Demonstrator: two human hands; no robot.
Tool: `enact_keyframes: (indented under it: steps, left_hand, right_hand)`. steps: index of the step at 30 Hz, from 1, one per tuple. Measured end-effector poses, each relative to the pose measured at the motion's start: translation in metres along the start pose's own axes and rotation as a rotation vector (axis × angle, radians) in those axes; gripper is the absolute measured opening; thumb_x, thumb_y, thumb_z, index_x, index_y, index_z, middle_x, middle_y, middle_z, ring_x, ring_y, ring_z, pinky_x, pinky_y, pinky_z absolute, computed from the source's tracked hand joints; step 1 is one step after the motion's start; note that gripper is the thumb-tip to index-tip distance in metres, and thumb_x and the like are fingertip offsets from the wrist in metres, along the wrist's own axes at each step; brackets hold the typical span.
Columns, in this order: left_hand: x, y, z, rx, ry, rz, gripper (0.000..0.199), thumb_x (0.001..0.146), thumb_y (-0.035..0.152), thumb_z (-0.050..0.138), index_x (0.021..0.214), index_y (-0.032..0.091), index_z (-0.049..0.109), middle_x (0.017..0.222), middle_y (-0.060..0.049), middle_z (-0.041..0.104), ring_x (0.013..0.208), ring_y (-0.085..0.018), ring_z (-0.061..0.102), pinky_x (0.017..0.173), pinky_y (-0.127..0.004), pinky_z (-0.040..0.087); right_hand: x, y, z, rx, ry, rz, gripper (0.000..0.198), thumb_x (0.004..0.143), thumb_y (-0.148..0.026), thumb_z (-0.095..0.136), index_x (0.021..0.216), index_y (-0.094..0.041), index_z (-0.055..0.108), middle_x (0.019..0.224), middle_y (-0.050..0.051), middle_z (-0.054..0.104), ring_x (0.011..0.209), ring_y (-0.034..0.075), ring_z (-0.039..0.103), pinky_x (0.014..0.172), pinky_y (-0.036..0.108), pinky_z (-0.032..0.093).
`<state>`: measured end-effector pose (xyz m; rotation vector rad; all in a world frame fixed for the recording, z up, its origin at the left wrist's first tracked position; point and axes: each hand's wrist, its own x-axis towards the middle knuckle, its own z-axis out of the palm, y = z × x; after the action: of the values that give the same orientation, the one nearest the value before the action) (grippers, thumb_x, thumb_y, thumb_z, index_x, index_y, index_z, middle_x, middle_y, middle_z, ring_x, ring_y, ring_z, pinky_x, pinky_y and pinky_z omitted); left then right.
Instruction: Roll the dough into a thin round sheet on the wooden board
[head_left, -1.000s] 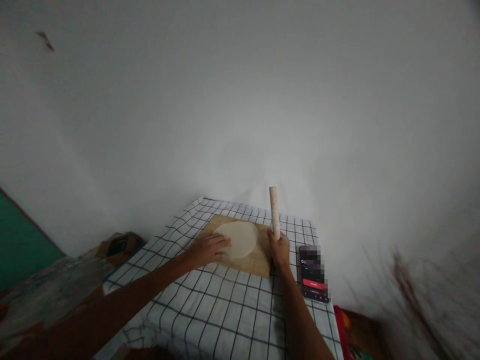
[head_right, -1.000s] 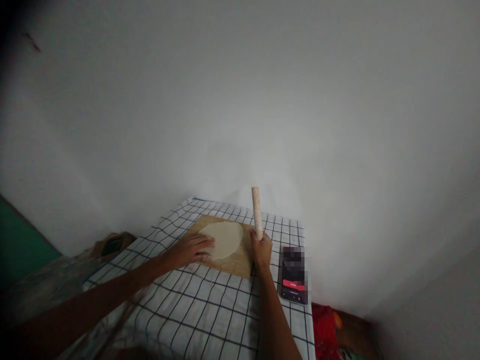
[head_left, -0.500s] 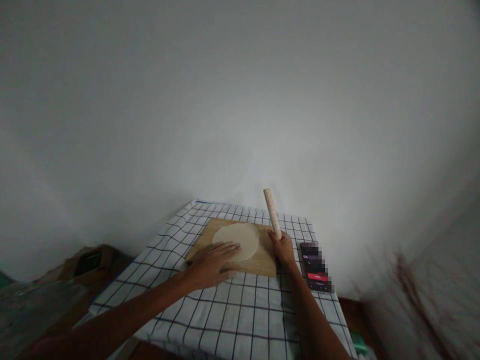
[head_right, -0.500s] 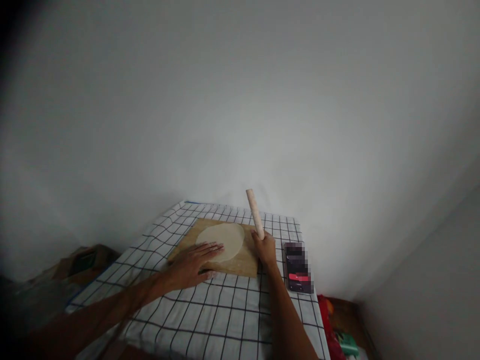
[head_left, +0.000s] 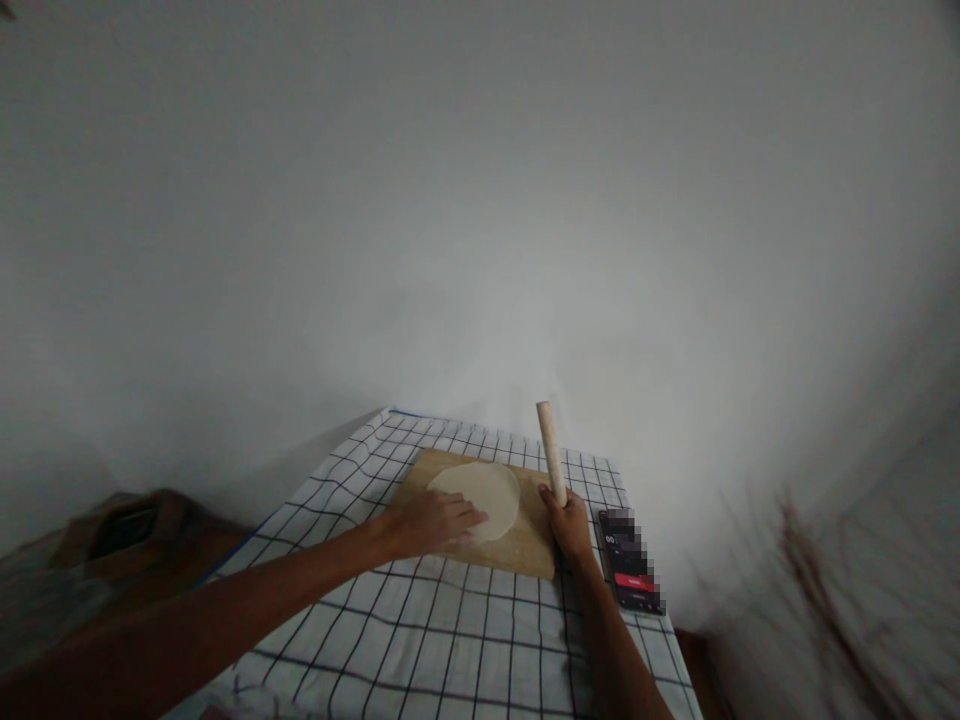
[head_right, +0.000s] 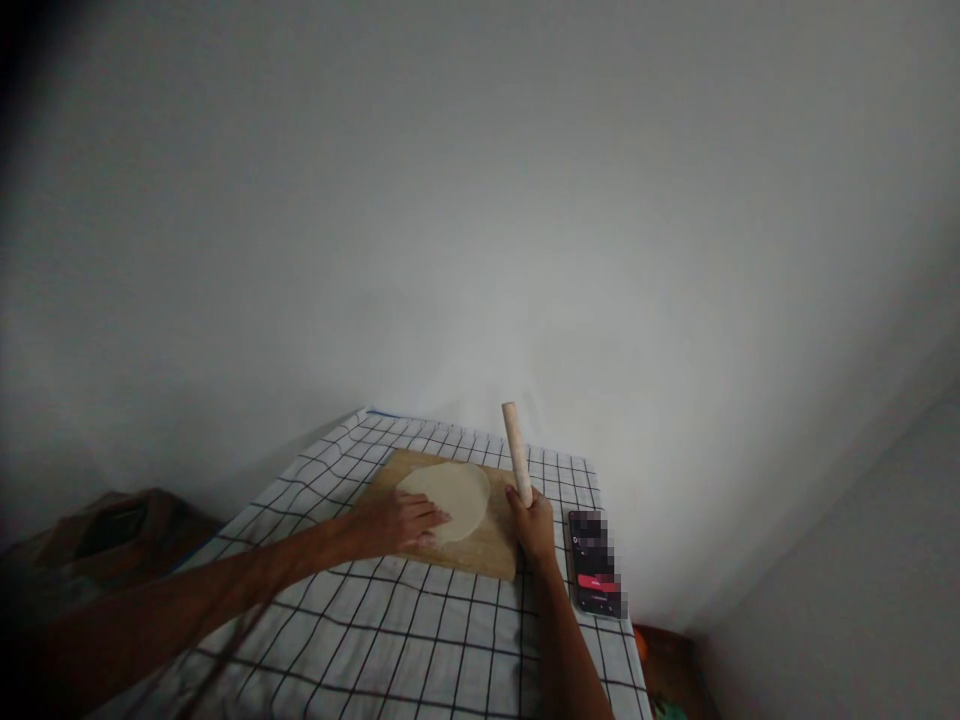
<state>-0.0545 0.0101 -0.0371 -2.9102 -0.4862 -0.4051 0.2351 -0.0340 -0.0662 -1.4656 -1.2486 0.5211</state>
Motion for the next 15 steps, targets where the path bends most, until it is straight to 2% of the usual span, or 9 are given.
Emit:
enact_keyframes:
  steps: [3,5,10,13,15]
  left_hand:
    - [0.004,0.001,0.004,0.017,0.016,-0.039,0.038,0.096,0.023,0.056,0.133,0.021,0.057,0.110,-0.010,0.073,0.100,-0.022,0.067,0.086,-0.032,0.051]
    - [0.009,-0.002,0.002,-0.001,0.000,-0.081,0.046,0.093,0.021,0.057,0.139,0.023,0.053,0.116,-0.010,0.071,0.105,-0.023,0.066,0.089,-0.033,0.051]
    - [0.015,-0.030,-0.013,-0.089,-0.161,-0.055,0.077,0.084,0.011,0.061,0.153,0.032,0.033,0.140,-0.006,0.060,0.127,-0.024,0.055,0.105,-0.036,0.041]
    - [0.013,-0.052,-0.021,-0.124,-0.224,-0.052,0.075,0.086,0.006,0.052,0.153,0.034,0.032,0.147,-0.005,0.054,0.133,-0.022,0.051,0.109,-0.035,0.038]
    - [0.012,-0.061,-0.023,-0.097,-0.229,-0.093,0.067,0.087,0.006,0.048,0.149,0.031,0.041,0.142,-0.005,0.059,0.129,-0.021,0.054,0.106,-0.033,0.040]
  right_hand:
    - [0.001,-0.002,-0.001,-0.008,-0.011,-0.002,0.049,0.084,-0.062,0.061,0.084,-0.013,0.067,0.060,-0.001,0.052,0.057,0.014,0.043,0.050,0.025,0.033]
    - [0.001,-0.003,-0.001,-0.012,-0.008,-0.003,0.049,0.084,-0.061,0.061,0.083,-0.013,0.067,0.060,-0.001,0.051,0.057,0.014,0.044,0.051,0.025,0.034]
    - [0.001,-0.002,-0.001,0.001,-0.009,-0.018,0.046,0.084,-0.061,0.061,0.073,-0.016,0.060,0.058,-0.004,0.043,0.056,0.012,0.037,0.049,0.024,0.030]
    - [0.002,-0.002,0.000,0.008,-0.009,-0.028,0.046,0.084,-0.060,0.061,0.069,-0.017,0.056,0.058,-0.003,0.043,0.056,0.012,0.035,0.049,0.025,0.028]
    - [0.003,-0.002,0.001,0.022,-0.010,-0.027,0.046,0.084,-0.060,0.062,0.067,-0.018,0.055,0.058,-0.003,0.043,0.057,0.012,0.035,0.050,0.024,0.028]
